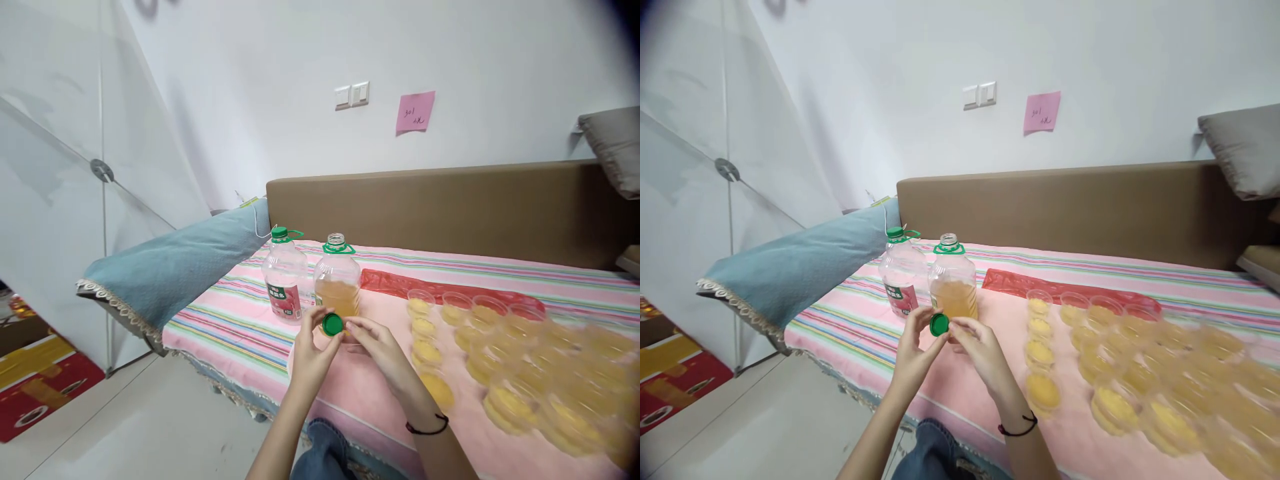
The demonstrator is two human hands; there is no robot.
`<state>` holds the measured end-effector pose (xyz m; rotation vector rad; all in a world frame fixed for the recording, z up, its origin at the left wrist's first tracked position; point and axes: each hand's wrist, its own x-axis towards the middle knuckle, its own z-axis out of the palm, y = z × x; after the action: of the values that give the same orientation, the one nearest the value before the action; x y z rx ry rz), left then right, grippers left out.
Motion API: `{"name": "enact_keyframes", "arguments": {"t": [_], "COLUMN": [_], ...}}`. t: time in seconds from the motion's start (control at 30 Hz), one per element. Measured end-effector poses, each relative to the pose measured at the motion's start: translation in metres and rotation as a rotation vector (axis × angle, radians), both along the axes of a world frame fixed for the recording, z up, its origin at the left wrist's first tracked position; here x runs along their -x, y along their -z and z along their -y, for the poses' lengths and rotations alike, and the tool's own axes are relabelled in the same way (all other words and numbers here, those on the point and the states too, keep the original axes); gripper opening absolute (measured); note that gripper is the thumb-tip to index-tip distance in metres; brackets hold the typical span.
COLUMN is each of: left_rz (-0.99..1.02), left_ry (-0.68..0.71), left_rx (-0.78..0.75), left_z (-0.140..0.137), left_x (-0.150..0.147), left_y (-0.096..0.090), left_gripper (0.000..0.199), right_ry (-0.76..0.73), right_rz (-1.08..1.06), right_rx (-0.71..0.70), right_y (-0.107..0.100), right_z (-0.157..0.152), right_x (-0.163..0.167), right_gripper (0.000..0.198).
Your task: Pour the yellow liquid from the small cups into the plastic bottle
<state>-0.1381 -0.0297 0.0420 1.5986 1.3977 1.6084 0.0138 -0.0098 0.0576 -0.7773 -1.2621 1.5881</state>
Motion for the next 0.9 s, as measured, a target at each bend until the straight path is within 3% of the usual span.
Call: {"name": "enact_keyframes", "arguments": {"t": [0.1, 0.2, 0.3, 0.4, 0.5, 0.6, 0.67, 0.77, 0.9], "left_rz": [0.214, 0.342, 0.369, 0.276, 0.079, -0.104, -0.168, -0.155, -0.152], "left_ry": [0.095, 0.18, 0.172, -0.101, -0.44, -0.557, -0.59, -0.611, -0.634], "left_rx": [-0.053, -0.084, -0.178, -0.249, -0.188, -0.154, -0.151, -0.141, -0.04], "left_z": [0.001, -0.003, -0.013, -0.032, -0.057, -0.079, -0.089, -0.094, -0.094], "left_x": [-0.021, -0.035, -0.04, -0.039, -0.037, -0.037, -0.038, -0.038, -0.038], "left_y": [-0.022, -0.033, -0.036, -0.031, -0.015, 0.007, 0.021, 0.035, 0.046], "left_gripper": [0.054, 0.056, 0.061, 0.055, 0.063, 0.094, 0.104, 0.112, 0.118], "right_ry": [-0.075, -0.091, -0.022, 0.152, 0.204, 0.07, -0.05, -0.259, -0.462], "right_rz": [-0.16, -0.274, -0.211, -0.047, 0.298, 0.856, 1.099, 1.219, 1.198], "right_rx": [0.027, 0.099, 0.01, -0.321, -0.693, -0.952, -1.088, -1.168, -1.111], "right_y": [-0.014, -0.023, -0.044, -0.089, -0.147, -0.193, -0.21, -0.219, -0.221], "right_z": [-0.001, -0.007, -0.022, -0.053, -0.093, -0.129, -0.148, -0.168, -0.187], "right_x": [-0.007, -0.013, -0.017, -0.018, -0.012, -0.001, 0.006, 0.014, 0.021], "right_gripper": [0.033, 0.037, 0.043, 0.045, 0.036, 0.025, 0.023, 0.028, 0.035]}}
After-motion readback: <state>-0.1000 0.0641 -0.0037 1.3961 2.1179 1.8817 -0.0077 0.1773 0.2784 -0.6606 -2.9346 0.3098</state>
